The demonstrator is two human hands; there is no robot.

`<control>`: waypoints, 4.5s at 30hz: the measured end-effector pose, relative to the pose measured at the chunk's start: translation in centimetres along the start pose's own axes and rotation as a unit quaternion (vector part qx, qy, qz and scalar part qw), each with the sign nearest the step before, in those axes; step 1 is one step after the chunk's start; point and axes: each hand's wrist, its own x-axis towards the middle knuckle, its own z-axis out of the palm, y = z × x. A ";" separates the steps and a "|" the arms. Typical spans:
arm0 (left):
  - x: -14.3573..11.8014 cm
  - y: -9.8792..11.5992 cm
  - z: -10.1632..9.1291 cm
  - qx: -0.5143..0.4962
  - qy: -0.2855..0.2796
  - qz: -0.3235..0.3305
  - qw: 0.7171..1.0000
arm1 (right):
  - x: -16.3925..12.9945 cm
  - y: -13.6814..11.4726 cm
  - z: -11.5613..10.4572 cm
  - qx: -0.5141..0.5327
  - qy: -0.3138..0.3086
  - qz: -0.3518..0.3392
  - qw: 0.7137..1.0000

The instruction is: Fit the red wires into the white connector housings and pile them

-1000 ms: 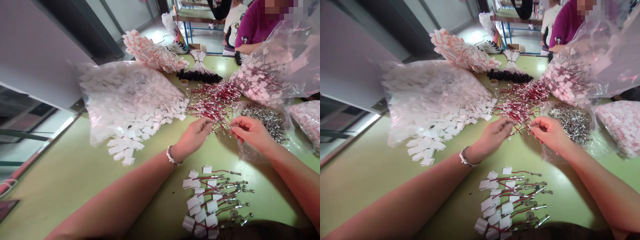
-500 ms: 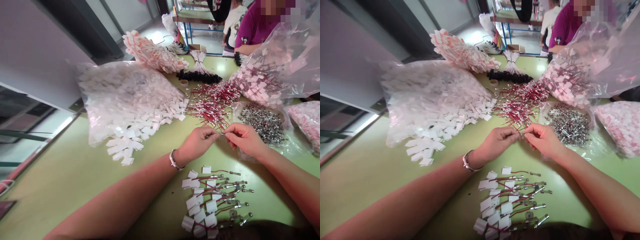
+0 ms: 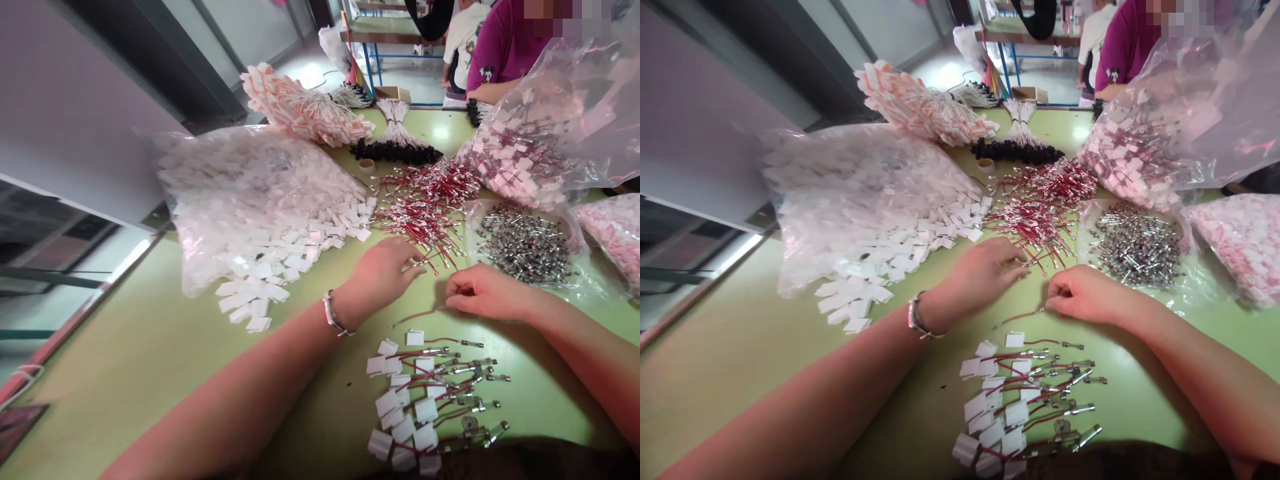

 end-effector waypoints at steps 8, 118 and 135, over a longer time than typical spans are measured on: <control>0.4 -0.7 2.2 0.081 -0.028 -0.007 0.996 | -1.7 1.8 -7.4 -0.243 0.197 0.085 0.946; 1.6 -0.7 1.9 -0.132 0.182 0.155 0.962 | 0.5 3.5 -5.1 -0.385 0.155 0.115 0.902; 0.3 2.3 1.9 -0.318 0.011 -0.036 0.947 | 0.8 0.9 0.0 -0.115 0.206 -0.071 0.969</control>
